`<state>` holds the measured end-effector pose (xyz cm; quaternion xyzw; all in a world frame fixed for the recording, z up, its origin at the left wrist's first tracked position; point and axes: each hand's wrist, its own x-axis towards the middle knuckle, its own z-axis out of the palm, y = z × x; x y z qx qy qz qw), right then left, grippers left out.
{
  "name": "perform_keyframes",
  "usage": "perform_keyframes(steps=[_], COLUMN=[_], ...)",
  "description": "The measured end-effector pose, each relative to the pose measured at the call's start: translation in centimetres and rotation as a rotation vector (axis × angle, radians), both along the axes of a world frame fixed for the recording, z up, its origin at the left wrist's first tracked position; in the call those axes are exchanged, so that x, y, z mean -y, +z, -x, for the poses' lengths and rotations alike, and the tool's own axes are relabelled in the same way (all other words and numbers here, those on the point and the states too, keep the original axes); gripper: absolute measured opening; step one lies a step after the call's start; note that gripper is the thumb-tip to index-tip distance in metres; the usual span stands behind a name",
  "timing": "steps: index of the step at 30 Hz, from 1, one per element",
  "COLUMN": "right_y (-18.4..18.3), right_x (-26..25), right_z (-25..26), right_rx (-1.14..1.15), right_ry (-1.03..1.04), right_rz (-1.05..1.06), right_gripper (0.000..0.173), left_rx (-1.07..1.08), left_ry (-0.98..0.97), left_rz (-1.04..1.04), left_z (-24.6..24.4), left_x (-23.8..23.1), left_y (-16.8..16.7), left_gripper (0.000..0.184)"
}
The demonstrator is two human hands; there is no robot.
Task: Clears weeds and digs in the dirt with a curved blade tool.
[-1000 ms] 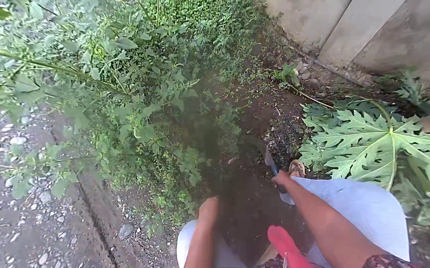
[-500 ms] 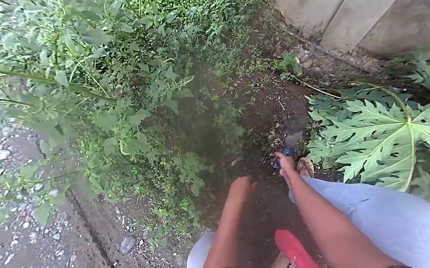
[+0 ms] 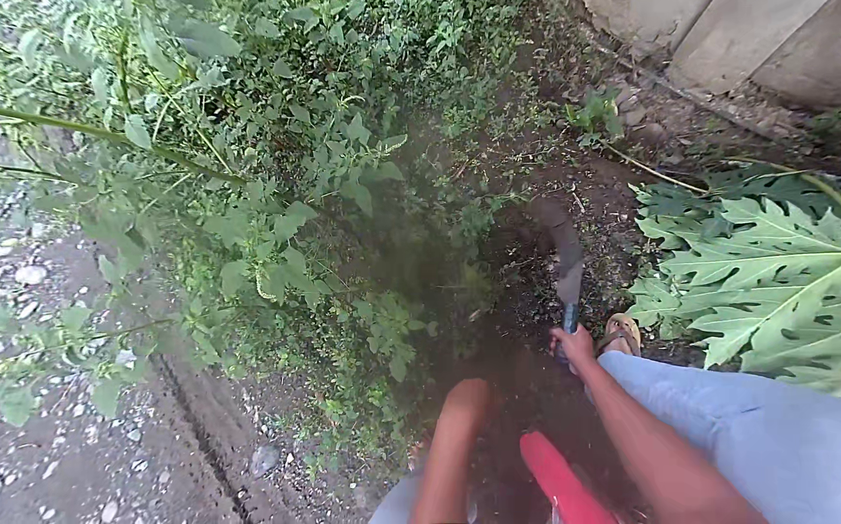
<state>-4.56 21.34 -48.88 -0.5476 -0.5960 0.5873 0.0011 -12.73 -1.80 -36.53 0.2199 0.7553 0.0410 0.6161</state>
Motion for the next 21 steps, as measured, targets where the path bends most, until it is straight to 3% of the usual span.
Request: perform_keyframes(steps=[2,3,4,8,11,14,19,21], right_y=[0.4,-0.1,-1.1,-3.5,-2.3,-0.7,0.1,-1.8], right_x=[2.1,3.0,3.6,1.9,-1.6,-3.7,0.9,2.3], right_z=[4.0,5.5,5.9,2.2,0.4,0.3,6.1,5.9], right_rx=[-0.179,-0.190,-0.126,0.432,0.522,0.401,-0.109,-0.055], right_ry=[-0.286,-0.323,-0.250,0.540,0.706,0.551,-0.166,-0.124], right_rz=[0.116,0.135,0.113,-0.041,-0.159,-0.168,0.035,0.031], right_gripper=[0.032,0.031,0.033,0.058,0.062,0.056,0.039,0.042], left_rx=[0.003,0.004,0.003,0.005,-0.020,-0.021,-0.022,-0.017], left_ry=[-0.002,-0.003,-0.008,-0.047,-0.070,-0.054,-0.016,-0.026], left_rz=[-0.006,-0.009,-0.011,-0.009,-0.013,-0.021,-0.057,-0.063], left_z=[-0.3,-0.3,-0.3,0.3,0.4,0.0,-0.2,-0.2], left_x=[-0.2,-0.3,-0.4,-1.1,-1.0,-0.9,-0.8,-0.7], left_y=[0.0,0.1,0.1,1.2,0.9,0.3,0.0,0.1], left_gripper=[0.051,0.051,0.050,0.041,0.039,0.043,0.051,0.053])
